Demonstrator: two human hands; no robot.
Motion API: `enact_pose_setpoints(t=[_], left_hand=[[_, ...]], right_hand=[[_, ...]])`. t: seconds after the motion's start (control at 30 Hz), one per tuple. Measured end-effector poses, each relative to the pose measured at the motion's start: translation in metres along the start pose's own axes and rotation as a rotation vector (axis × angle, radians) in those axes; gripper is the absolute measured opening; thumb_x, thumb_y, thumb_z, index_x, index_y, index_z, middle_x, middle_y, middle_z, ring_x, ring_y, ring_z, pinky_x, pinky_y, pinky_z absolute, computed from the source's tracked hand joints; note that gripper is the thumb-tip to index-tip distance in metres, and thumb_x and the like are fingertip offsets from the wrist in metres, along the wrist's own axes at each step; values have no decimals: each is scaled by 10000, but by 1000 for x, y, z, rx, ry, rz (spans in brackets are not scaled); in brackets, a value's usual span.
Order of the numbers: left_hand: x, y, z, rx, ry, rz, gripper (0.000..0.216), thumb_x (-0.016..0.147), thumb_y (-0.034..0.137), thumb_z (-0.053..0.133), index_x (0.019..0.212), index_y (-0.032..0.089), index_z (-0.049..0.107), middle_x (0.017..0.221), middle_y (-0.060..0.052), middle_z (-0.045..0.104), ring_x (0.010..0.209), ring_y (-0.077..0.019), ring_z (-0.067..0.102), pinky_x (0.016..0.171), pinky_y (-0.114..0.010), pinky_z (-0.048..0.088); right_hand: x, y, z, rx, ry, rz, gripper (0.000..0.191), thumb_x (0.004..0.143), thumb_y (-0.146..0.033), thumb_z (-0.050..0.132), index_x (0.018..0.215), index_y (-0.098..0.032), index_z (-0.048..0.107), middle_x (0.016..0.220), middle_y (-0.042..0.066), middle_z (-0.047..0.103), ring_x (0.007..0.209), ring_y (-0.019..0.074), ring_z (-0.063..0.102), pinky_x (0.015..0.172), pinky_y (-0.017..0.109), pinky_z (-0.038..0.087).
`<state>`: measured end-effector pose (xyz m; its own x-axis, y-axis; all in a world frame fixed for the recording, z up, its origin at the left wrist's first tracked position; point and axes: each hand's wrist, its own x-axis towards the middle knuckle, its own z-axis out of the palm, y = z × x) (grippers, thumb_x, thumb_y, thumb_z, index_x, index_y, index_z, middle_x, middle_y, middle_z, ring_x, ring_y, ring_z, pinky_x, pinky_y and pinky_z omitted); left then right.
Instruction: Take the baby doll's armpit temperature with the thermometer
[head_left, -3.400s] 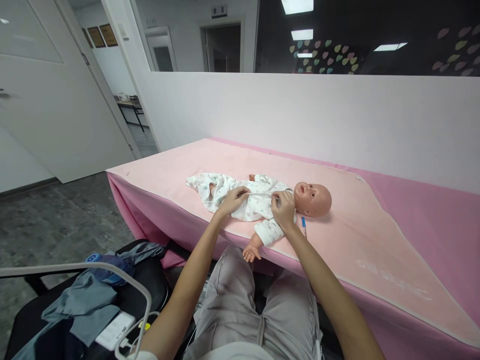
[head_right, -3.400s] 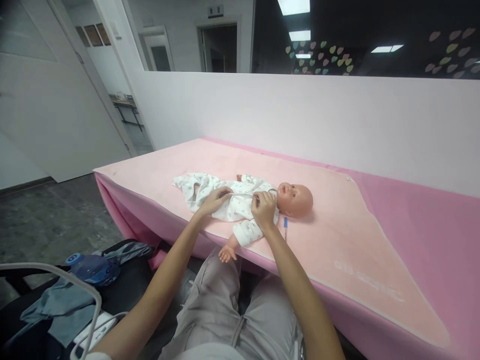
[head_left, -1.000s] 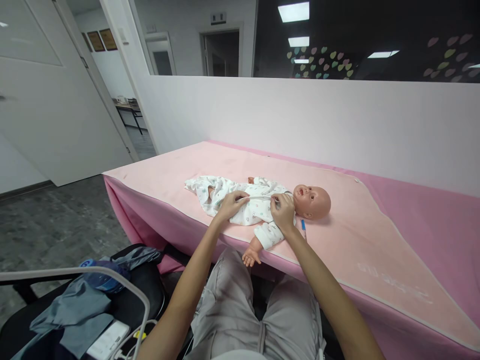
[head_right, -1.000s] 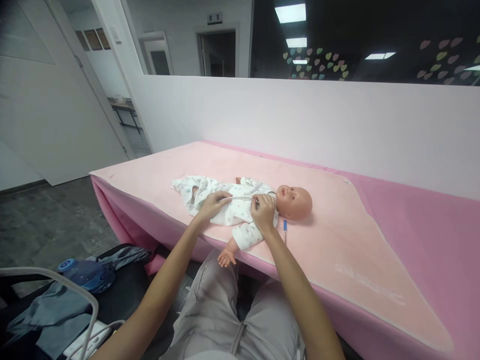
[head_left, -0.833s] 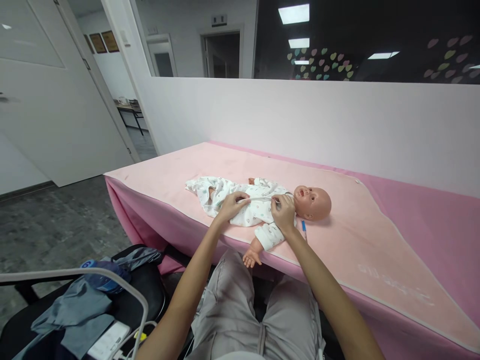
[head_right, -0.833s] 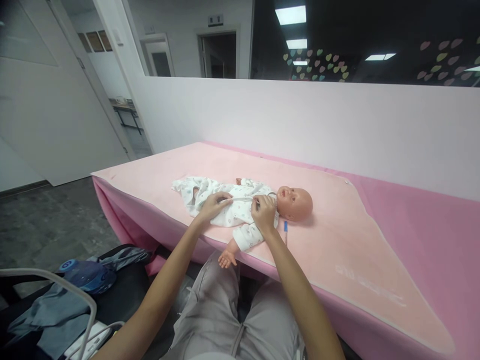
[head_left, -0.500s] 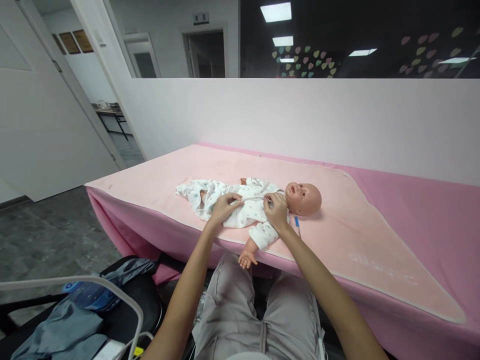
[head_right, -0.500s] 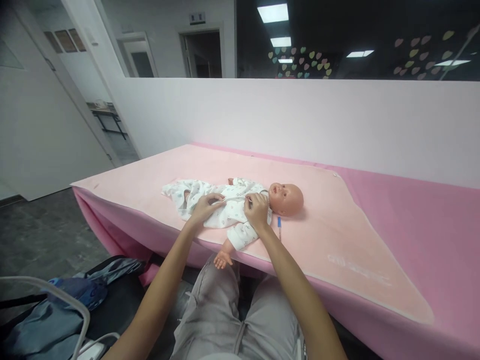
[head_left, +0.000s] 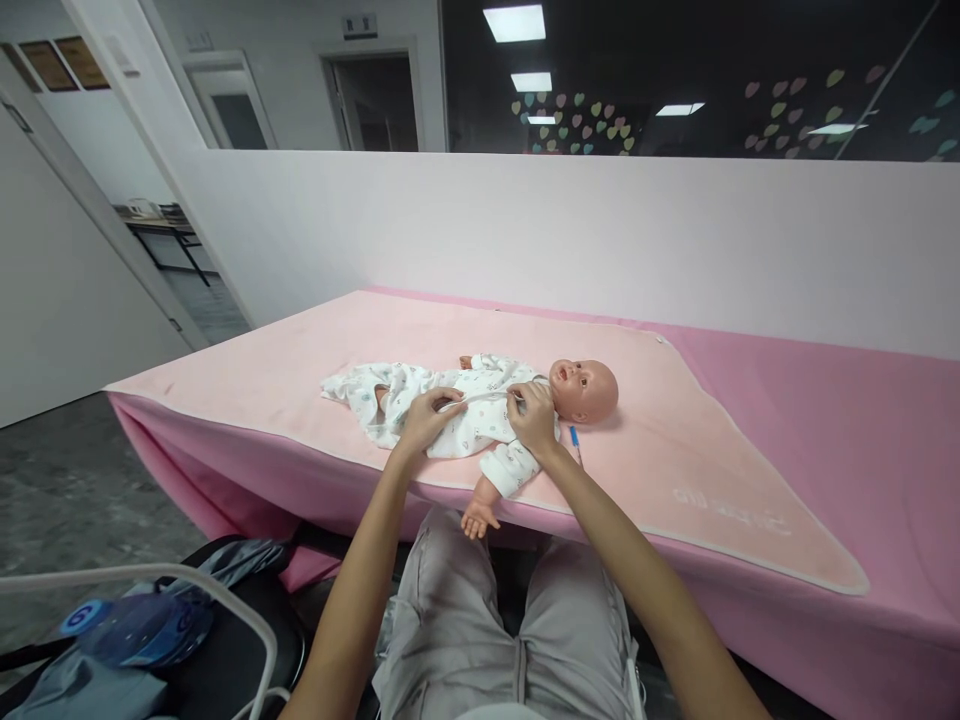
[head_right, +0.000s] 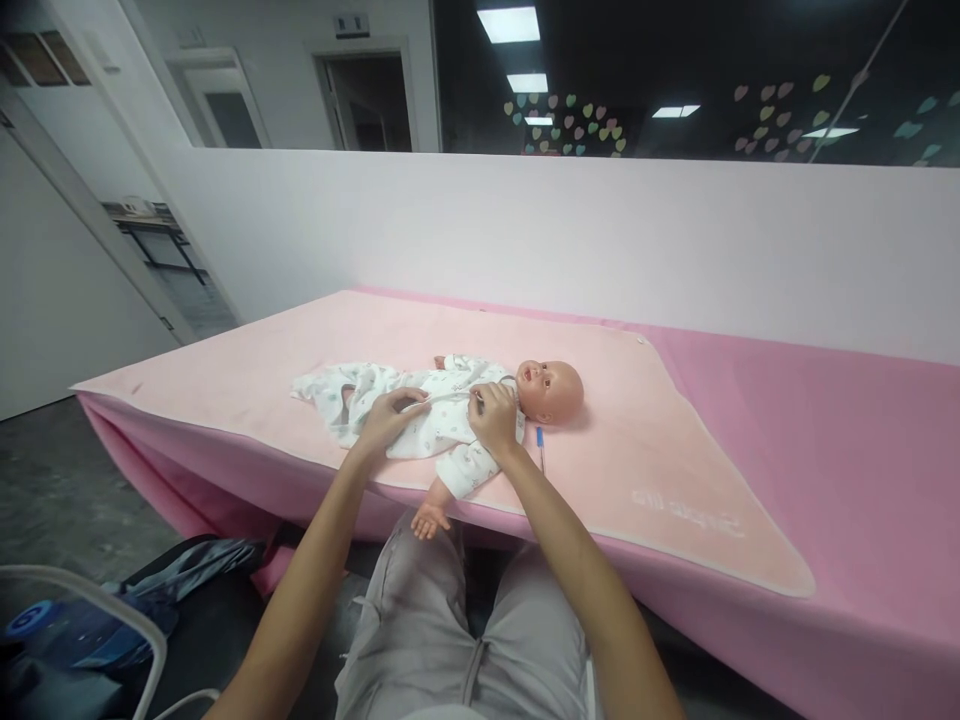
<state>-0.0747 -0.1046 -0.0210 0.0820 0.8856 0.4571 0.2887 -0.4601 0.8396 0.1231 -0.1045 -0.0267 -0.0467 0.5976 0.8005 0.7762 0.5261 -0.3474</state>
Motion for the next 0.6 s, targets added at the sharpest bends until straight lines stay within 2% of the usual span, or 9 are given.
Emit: enact_pose_setpoints(t=[0.1,0.2,0.3,0.43,0.6], left_hand=[[0,4,0,1,6,-15,223,697,346,631,805,151,632,951,-80,659,929,-212,597,864,-330,447],[0,5,0,22,-11,-7,234,722,354,604,839,156,645,952,-77,662,919,-207,599,855,-328,451],[0,1,-2,68,-31,44,208,735,335,590,838,172,667,1004,-72,656,953,-207,590,874,-331,441],[0,-4,-3,113,-33,75,179,738,311,583,811,175,674,1049,-68,645,987,-210,582,904,-336,426],[1,-3,-1,180,-38,75,249,820,320,462,947,169,614,999,-67,647,960,-201,585,864,-322,442]], right_hand=[[3,-5,-9,-60,-102,-14,168,810,-163,435,825,-173,602,812,42,623,813,179,509,782,299,338],[2,-16,-29,-95,-199,-31,184,808,-175,444,901,-180,602,880,46,622,865,186,512,806,301,342],[-16,-23,-56,-96,-161,0,226,820,-199,436,995,-177,577,959,55,615,932,191,506,857,307,339],[-62,-18,-84,-209,-62,203,254,825,-246,440,1019,-152,573,990,84,620,953,215,509,853,324,346],[-104,-10,-90,-483,-131,429,307,796,-241,487,1066,-134,585,1005,114,632,920,257,525,757,334,340]])
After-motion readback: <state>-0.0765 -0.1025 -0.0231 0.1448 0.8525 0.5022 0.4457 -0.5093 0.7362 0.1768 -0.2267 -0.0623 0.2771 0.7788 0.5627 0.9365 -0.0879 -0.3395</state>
